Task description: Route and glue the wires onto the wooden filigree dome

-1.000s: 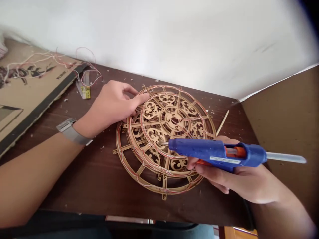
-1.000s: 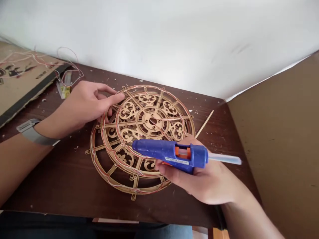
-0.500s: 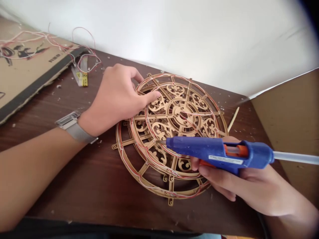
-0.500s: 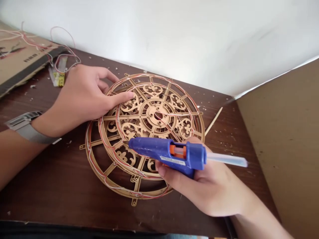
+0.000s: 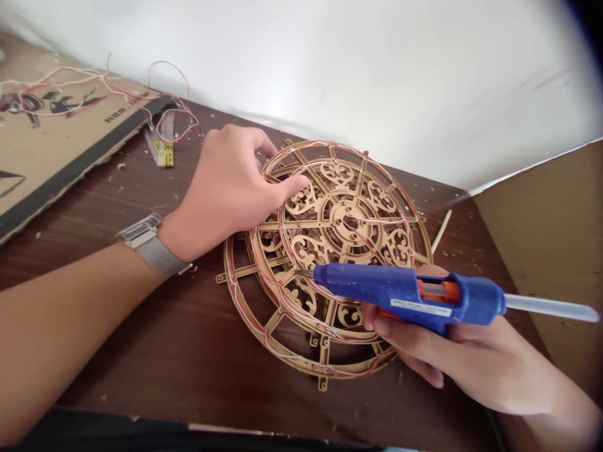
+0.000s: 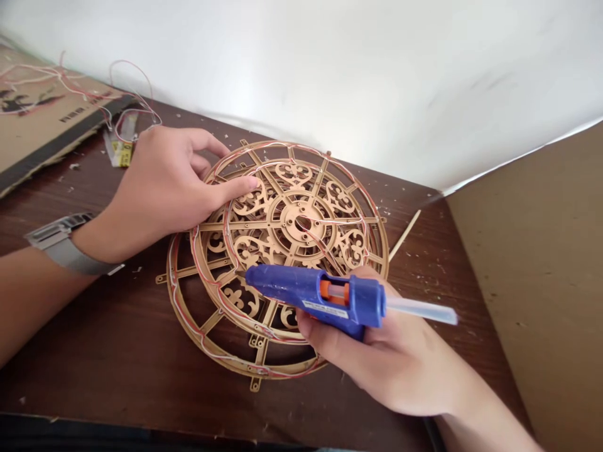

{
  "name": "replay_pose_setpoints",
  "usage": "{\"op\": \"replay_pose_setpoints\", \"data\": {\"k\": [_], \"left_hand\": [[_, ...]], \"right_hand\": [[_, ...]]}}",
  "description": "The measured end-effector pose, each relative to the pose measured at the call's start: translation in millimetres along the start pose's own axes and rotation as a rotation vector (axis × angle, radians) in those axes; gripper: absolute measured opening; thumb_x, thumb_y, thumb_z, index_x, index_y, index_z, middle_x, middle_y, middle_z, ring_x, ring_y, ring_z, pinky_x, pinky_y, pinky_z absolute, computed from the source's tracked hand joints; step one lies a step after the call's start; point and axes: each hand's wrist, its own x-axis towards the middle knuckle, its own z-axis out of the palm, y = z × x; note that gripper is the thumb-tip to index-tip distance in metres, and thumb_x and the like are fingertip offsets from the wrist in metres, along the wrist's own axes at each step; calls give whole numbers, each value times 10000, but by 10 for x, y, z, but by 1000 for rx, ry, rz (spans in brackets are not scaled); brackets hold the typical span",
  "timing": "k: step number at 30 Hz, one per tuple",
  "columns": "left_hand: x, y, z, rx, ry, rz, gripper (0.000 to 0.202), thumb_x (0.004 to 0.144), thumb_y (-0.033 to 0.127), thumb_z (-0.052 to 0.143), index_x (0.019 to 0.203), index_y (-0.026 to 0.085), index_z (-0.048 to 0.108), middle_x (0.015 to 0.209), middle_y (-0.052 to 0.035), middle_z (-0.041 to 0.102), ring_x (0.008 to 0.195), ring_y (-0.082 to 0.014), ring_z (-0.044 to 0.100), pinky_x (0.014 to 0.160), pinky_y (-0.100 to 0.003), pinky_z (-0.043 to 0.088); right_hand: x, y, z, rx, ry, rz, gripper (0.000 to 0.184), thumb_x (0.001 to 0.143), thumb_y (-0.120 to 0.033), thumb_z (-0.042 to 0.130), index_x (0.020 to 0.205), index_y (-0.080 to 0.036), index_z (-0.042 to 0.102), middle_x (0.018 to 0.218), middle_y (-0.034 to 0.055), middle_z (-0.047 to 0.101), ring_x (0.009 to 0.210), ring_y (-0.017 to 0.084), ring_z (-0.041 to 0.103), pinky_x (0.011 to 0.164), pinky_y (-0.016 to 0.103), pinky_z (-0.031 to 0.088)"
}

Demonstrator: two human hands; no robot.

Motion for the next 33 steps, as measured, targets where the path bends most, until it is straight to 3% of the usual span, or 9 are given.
{"op": "replay_pose_setpoints", "data": {"k": [3,7,13,18,26,33], "left_hand": [[-4,25,-5,26,17,3,439,822,676,854,990,271,837,625,-22,712,807,-326,711,798,-482,527],[-27,57,-18,34,31,10,448,830,696,827,1004,282,838,663,-26,743,805,-318,704,776,-473,526],[-52,92,-47,-22,37,-2,461,814,695,846,989,268,844,711,-42,763,846,-321,715,749,-451,525],[-42,113,-74,-65,59,-14,425,757,665,887,956,295,823,655,-26,697,865,-322,695,711,-432,487],[-69,134,-86,-132,78,5,439,781,630,912,976,256,788,666,-18,577,864,-283,585,803,-429,437],[-50,116,-97,-114,68,25,441,765,682,896,935,296,765,677,-18,563,787,-268,502,763,-434,407]], "right_hand": [[-19,8,1,23,3,17,323,1154,-494,728,989,-226,801,578,-41,533,431,86,421,391,222,325],[-70,32,-8,49,0,69,419,1156,-551,717,927,-203,765,637,-23,598,442,72,477,407,198,372],[-142,-21,10,133,41,272,466,1102,-617,789,928,-187,736,622,-36,577,490,70,510,503,180,456],[-152,17,-20,177,-54,257,446,1123,-611,752,977,-189,745,649,-26,590,489,80,533,473,178,465],[-225,98,-62,159,-56,288,354,1107,-574,788,1093,-226,728,654,-41,600,509,100,576,506,194,525],[-248,-133,137,167,175,393,476,1026,-683,846,1039,-221,731,651,-42,569,535,109,538,528,240,478]]}}
